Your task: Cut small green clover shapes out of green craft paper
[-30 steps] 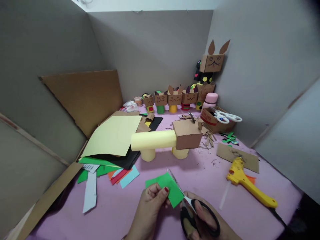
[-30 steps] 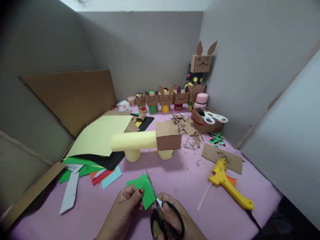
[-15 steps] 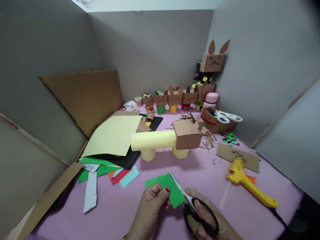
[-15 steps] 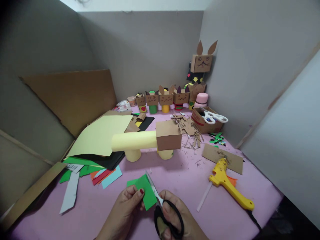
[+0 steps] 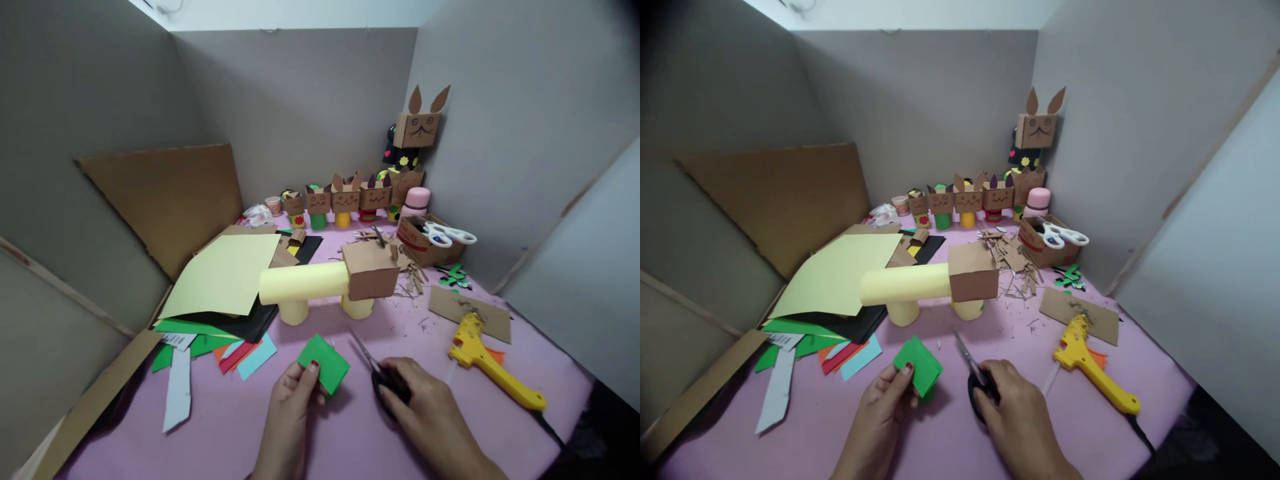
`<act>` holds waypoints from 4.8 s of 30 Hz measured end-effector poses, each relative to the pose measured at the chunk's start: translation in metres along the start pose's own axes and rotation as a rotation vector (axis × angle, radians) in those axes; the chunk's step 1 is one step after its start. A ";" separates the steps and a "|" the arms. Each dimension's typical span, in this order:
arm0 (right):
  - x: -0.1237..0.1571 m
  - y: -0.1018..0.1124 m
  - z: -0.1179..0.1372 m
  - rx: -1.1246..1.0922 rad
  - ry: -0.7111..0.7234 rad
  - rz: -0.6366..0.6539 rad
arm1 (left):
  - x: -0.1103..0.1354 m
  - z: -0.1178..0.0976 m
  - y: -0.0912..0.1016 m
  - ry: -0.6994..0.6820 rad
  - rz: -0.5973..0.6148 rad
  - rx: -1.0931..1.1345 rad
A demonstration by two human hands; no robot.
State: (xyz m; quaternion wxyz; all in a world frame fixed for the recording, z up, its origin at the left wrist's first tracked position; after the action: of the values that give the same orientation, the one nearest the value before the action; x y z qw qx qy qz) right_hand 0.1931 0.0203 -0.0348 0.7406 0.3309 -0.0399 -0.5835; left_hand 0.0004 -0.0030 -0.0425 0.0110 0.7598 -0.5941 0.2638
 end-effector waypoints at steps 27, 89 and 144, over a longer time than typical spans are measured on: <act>-0.004 -0.033 -0.004 -0.896 -0.413 -0.029 | 0.036 -0.025 -0.023 -0.964 -0.140 -0.992; -0.002 -0.033 0.015 -0.505 -0.123 0.123 | 0.009 0.011 -0.027 0.034 0.072 -0.196; -0.004 -0.030 0.016 -0.662 -0.191 0.071 | 0.015 0.002 -0.026 -0.164 0.107 -0.370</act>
State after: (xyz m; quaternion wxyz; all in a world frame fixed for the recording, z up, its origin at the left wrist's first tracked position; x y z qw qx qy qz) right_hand 0.1598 0.0136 -0.0368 0.8205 0.0151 0.0705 -0.5670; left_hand 0.0272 -0.0095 -0.0301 0.0879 0.7312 -0.6708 0.0874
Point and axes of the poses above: each hand's wrist, its own x-axis away from the middle knuckle, its own y-axis out of the back of the hand, z = x × y, the point moved 6 cm from there along -x, towards the middle knuckle, and after that the axes turned 13 degrees about y, right-handed, at the moved point
